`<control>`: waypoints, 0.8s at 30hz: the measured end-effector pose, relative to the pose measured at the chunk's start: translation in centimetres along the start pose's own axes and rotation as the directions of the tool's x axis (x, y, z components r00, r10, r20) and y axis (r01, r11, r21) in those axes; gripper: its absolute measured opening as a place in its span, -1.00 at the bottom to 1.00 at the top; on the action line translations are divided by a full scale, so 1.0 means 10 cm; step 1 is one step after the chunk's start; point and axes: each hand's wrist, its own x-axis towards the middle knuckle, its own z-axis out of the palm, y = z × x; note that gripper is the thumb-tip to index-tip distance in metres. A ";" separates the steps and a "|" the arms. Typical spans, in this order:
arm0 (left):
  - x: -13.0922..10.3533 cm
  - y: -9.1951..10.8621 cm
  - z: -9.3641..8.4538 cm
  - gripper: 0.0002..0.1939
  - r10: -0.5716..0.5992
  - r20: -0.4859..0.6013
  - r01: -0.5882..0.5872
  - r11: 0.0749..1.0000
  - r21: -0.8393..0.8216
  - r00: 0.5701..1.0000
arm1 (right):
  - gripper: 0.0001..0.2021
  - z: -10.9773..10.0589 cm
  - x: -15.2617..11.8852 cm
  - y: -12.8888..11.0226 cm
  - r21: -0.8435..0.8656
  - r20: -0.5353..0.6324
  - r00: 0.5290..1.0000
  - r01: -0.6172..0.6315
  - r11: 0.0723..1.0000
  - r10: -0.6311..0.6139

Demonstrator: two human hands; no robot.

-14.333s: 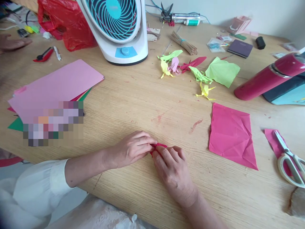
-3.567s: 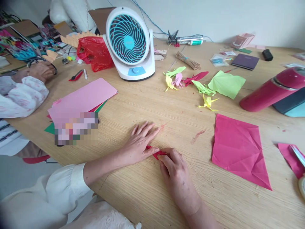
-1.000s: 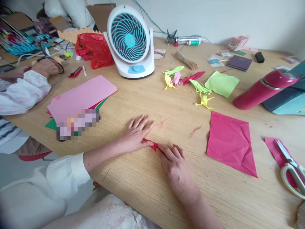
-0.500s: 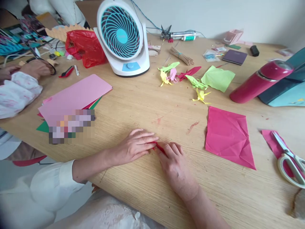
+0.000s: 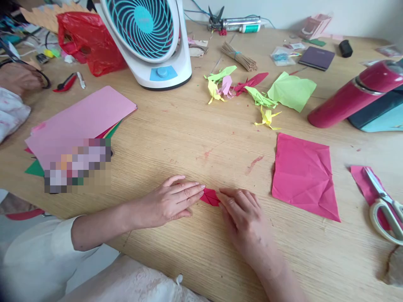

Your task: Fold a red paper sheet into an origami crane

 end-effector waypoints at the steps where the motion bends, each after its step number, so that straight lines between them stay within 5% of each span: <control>1: 0.00 0.00 0.00 -0.50 0.003 0.007 -0.003 1.000 0.006 1.000 | -0.68 0.02 -0.01 -0.04 -0.010 0.029 0.999 0.015 1.000 -0.015; 14: -0.01 0.05 -0.04 -0.44 -0.033 0.119 0.013 0.986 0.165 0.992 | -0.61 0.19 -0.09 -0.29 -0.406 0.164 0.975 0.206 0.890 -0.151; 24: -0.03 0.02 -0.02 -0.43 -0.009 0.089 -0.006 0.986 0.166 0.996 | -0.67 0.10 -0.27 -0.32 -0.360 0.113 0.983 0.174 0.917 -0.143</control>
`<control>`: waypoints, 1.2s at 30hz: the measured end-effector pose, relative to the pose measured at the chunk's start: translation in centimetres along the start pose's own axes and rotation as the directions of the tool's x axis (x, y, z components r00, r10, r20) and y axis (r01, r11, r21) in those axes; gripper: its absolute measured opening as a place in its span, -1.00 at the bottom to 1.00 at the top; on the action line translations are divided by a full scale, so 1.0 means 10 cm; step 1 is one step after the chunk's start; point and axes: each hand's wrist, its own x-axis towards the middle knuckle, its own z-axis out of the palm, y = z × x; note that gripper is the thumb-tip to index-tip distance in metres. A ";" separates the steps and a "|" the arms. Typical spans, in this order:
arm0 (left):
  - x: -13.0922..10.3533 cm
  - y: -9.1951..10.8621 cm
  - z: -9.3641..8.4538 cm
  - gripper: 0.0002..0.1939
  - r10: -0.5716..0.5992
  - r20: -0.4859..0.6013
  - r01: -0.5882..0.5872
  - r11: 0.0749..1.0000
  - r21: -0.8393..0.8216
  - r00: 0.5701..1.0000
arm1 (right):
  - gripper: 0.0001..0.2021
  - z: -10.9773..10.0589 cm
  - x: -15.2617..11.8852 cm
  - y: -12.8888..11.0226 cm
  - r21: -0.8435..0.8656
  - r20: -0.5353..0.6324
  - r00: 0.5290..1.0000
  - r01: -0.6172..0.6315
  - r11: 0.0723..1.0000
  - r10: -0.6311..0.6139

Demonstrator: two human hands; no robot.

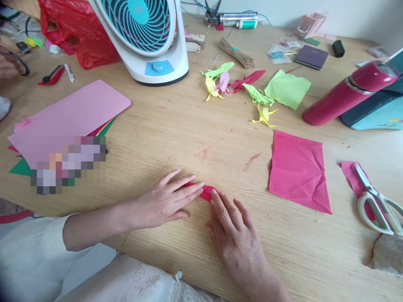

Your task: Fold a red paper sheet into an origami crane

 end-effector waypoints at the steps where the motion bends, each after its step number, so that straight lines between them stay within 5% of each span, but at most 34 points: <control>1: 0.00 0.00 0.00 -0.42 0.002 -0.005 -0.002 1.000 -0.004 1.000 | -0.67 -0.02 -0.03 0.01 0.009 -0.004 1.000 -0.008 1.000 0.008; 24: 0.01 0.01 0.00 -0.40 0.008 -0.003 -0.008 1.000 -0.009 1.000 | -0.57 -0.01 0.04 0.01 0.154 0.074 0.995 -0.078 0.985 0.067; 36: 0.01 0.01 0.04 -0.39 0.004 -0.021 -0.006 0.999 -0.052 1.000 | -0.65 0.12 0.31 0.09 -0.019 0.024 0.998 -0.055 0.998 0.056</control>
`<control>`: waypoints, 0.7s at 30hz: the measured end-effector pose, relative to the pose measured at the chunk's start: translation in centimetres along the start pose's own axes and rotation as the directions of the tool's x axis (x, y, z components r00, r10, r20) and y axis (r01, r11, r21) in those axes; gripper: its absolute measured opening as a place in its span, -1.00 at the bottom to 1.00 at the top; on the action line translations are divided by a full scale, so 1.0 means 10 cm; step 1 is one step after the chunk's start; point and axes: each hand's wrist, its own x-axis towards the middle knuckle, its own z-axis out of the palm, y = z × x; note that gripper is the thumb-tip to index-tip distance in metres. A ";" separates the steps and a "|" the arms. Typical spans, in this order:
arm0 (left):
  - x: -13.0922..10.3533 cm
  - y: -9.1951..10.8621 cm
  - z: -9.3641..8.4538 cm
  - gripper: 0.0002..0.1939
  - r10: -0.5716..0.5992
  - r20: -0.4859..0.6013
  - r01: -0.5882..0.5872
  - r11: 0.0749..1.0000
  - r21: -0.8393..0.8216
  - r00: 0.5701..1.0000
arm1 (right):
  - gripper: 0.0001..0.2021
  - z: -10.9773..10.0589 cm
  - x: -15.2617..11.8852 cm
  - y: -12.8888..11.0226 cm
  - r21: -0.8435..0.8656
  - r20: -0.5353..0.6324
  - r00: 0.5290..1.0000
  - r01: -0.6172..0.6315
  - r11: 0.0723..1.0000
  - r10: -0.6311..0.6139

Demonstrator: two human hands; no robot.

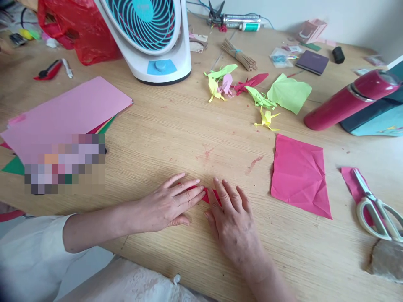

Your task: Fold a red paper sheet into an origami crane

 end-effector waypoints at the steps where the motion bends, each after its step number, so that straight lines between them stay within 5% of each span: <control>1: 0.00 0.00 0.00 -0.39 -0.001 0.001 0.001 1.000 0.002 1.000 | -0.65 0.01 -0.01 -0.01 -0.012 -0.004 1.000 -0.002 1.000 0.002; 6: 0.00 0.00 -0.01 -0.38 -0.005 -0.007 0.005 1.000 -0.004 1.000 | -0.61 -0.01 -0.07 0.03 -0.005 0.013 0.999 -0.030 1.000 0.030; 12: 0.01 -0.03 0.00 -0.43 0.009 -0.042 -0.012 0.998 -0.060 0.999 | -0.70 -0.06 -0.08 0.18 0.213 -0.043 0.983 -0.168 0.963 0.181; 21: 0.18 -0.06 0.01 -0.81 -0.027 -0.221 0.006 0.995 -0.095 0.975 | -0.86 0.06 0.18 0.05 0.283 0.013 0.953 -0.294 0.913 0.303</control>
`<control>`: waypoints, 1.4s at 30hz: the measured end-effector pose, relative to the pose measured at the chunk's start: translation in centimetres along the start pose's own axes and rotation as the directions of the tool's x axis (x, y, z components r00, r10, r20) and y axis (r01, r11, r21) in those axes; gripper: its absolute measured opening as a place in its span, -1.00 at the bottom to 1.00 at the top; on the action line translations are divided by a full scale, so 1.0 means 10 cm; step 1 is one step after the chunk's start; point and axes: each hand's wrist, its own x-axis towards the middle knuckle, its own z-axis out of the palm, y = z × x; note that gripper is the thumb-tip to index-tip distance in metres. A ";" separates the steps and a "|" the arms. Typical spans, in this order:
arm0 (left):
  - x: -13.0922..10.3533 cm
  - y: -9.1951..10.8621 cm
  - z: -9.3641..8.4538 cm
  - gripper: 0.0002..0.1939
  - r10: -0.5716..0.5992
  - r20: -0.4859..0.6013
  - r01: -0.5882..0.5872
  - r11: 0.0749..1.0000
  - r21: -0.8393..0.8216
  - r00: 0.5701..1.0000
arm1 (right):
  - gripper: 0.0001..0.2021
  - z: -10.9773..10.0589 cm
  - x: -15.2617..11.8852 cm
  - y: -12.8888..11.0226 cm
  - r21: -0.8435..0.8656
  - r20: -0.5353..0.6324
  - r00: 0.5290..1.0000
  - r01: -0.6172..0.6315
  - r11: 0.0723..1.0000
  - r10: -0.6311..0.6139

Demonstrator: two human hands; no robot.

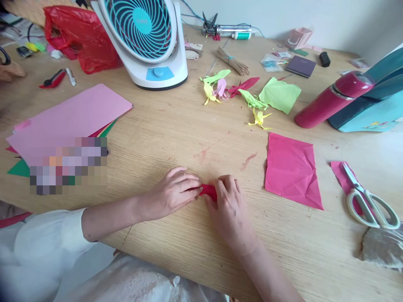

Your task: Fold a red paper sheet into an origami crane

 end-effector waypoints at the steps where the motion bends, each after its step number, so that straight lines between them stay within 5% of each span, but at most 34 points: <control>1: 0.03 0.01 0.01 -0.82 -0.023 -0.010 0.023 1.000 -0.004 1.000 | -0.90 0.01 0.00 -0.01 0.013 0.005 1.000 -0.008 1.000 0.008; 5: 0.14 0.05 0.00 -0.93 -0.177 0.051 0.180 0.982 -0.054 0.983 | -0.94 0.05 -0.02 -0.03 0.041 -0.007 1.000 -0.024 0.999 0.024; 9: 0.23 0.04 -0.06 -0.81 -0.320 0.170 0.334 0.941 -0.058 0.932 | -0.93 0.05 -0.03 -0.04 0.069 -0.015 0.999 -0.041 0.997 0.042; 16: 0.31 0.07 -0.14 -0.90 -0.245 0.268 0.291 0.945 -0.148 0.932 | -0.93 -0.05 -0.01 -0.03 0.264 0.083 0.994 -0.095 0.960 0.076; 20: 0.33 0.07 -0.16 -0.85 -0.175 0.203 0.214 0.958 -0.190 0.964 | -0.91 -0.11 0.02 -0.01 0.436 0.227 0.966 -0.212 0.874 0.121; 26: 0.43 -0.02 -0.29 -0.74 -0.110 0.121 0.132 0.973 -0.190 0.987 | -0.82 -0.14 0.01 -0.07 0.516 0.198 0.957 -0.286 0.807 0.212; 30: 0.43 -0.02 -0.37 -0.06 -0.294 -0.122 0.273 0.948 -0.162 0.948 | -0.75 -0.13 0.01 -0.07 0.667 0.137 0.933 -0.336 0.665 0.333; 32: 0.40 0.01 -0.32 0.08 -0.401 -0.241 0.333 0.901 -0.278 0.884 | -0.72 -0.11 0.01 -0.07 0.768 0.085 0.924 -0.299 0.566 0.372; 34: 0.37 0.06 -0.24 -0.01 -0.533 -0.272 0.357 0.790 -0.498 0.801 | -0.73 -0.08 0.02 -0.07 0.848 0.036 0.913 -0.244 0.471 0.407; 38: 0.38 0.16 -0.06 -0.74 -0.542 0.036 0.333 0.461 -0.823 0.840 | -0.79 -0.01 0.00 -0.13 0.922 0.010 0.904 -0.174 0.347 0.427; 42: 0.43 0.21 0.04 -0.74 -0.566 0.104 0.321 0.299 -0.899 0.818 | -0.78 0.03 -0.02 -0.17 0.933 0.034 0.900 -0.185 0.309 0.435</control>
